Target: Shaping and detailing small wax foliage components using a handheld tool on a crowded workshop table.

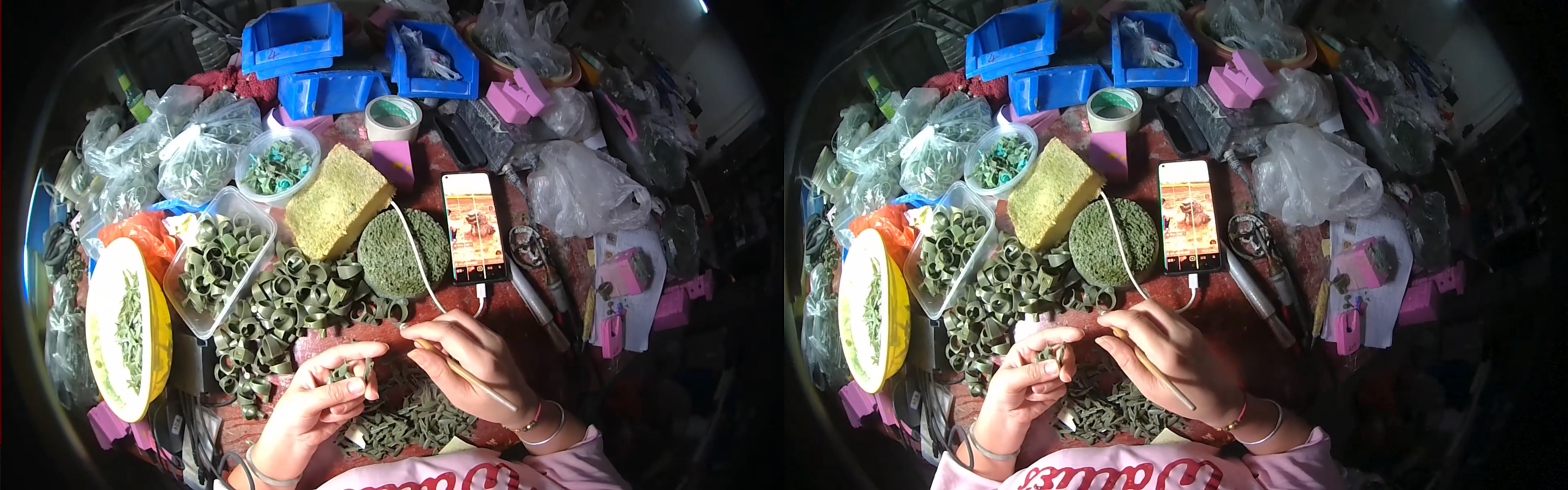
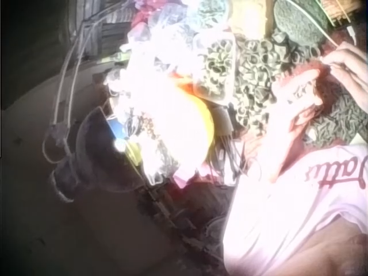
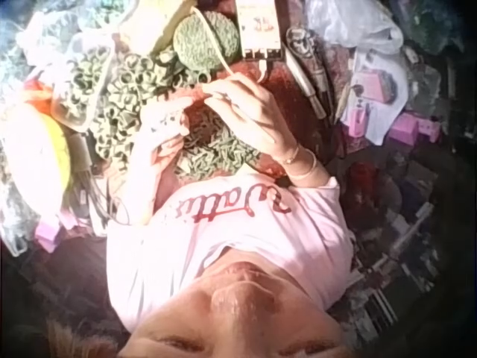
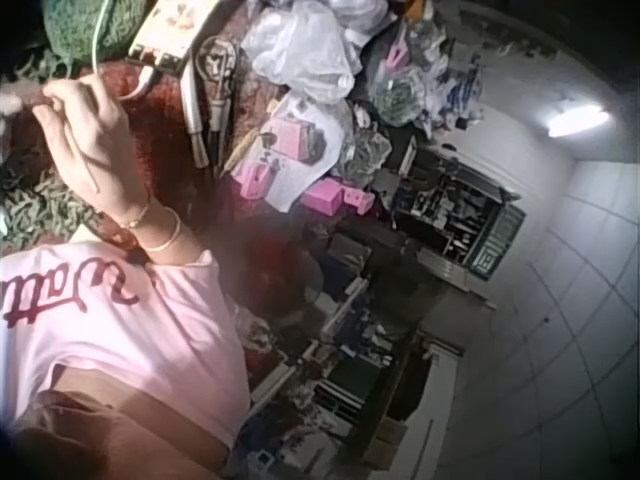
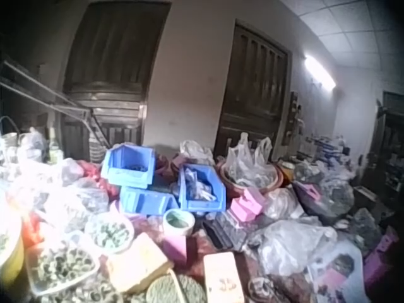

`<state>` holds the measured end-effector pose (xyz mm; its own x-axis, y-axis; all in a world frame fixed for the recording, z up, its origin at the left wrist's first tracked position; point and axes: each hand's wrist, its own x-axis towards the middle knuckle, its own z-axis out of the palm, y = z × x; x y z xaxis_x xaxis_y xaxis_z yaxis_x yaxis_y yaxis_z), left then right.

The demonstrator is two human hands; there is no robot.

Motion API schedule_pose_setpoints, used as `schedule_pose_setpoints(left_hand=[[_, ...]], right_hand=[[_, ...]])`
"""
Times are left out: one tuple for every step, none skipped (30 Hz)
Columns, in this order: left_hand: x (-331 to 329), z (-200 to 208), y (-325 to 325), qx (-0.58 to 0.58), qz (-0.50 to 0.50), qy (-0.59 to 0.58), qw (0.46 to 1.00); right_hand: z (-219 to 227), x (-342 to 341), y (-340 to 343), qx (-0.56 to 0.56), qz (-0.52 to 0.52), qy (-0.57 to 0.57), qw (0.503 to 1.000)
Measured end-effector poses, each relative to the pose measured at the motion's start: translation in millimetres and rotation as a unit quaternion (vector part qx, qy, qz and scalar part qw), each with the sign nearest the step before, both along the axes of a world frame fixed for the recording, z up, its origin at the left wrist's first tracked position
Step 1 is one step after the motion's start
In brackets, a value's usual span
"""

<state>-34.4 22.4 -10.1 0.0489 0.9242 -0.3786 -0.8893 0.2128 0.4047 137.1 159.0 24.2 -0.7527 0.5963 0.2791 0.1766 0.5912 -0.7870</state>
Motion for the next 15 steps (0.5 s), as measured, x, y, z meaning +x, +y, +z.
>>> schedule_pose_setpoints(left_hand=[[-0.1, 0.0, 0.0, -0.002, 0.0, 0.007, 1.0], [0.0, 0.2, -0.1, -0.004, 0.0, 0.013, 1.0], [0.0, 0.3, 0.6, -0.004, 0.001, 0.013, 1.0], [0.2, 0.6, 1.3, -0.003, -0.006, 0.015, 1.0], [0.7, 0.8, 1.6, -0.002, -0.013, 0.016, 1.0], [1.2, 0.4, 1.9, -0.001, -0.014, 0.016, 1.0], [1.7, -0.6, 2.5, -0.002, -0.025, 0.019, 0.999], [2.4, -1.2, 2.9, -0.004, -0.036, 0.022, 0.999], [2.9, -0.9, 1.5, -0.005, -0.034, 0.023, 0.999], [4.0, -0.6, 0.3, -0.013, -0.022, 0.041, 0.999], [5.2, -0.3, -1.1, -0.022, -0.009, 0.059, 0.998], [6.0, 0.3, -1.1, -0.023, -0.008, 0.058, 0.998], [6.2, 1.0, 0.4, -0.021, -0.003, 0.07, 0.997], [6.4, 2.2, 1.7, -0.02, 0.003, 0.081, 0.997], [7.2, 4.4, 3.5, -0.025, 0.009, 0.092, 0.995]], right_hand=[[-2.0, 0.6, 0.5, 0.0, 0.0, -0.001, 1.0], [-5.1, 1.9, 1.6, -0.014, 0.014, 0.015, 1.0], [-6.9, 3.2, 2.7, -0.027, 0.029, 0.032, 0.999], [-5.5, 5.5, 1.9, -0.061, 0.025, 0.015, 0.998], [-5.5, 7.1, 2.4, -0.061, 0.025, 0.014, 0.998], [-5.1, 8.7, 2.8, -0.076, 0.039, 0.014, 0.996], [-4.9, 9.9, 2.9, -0.092, 0.052, 0.013, 0.994], [-4.9, 8.9, 1.6, -0.08, 0.039, 0.03, 0.996], [-5.0, 6.9, 0.6, -0.082, 0.041, 0.031, 0.995], [-4.3, 4.8, 0.0, -0.048, 0.019, 0.065, 0.997], [-3.1, 2.8, -0.2, -0.015, -0.004, 0.098, 0.995], [1.0, 5.0, 1.0, -0.04, 0.023, 0.107, 0.993], [1.3, 5.2, 1.1, -0.041, 0.024, 0.107, 0.993], [0.8, 4.7, 0.8, -0.042, 0.059, 0.126, 0.989], [-1.1, 3.8, 1.1, -0.044, 0.094, 0.146, 0.984]])
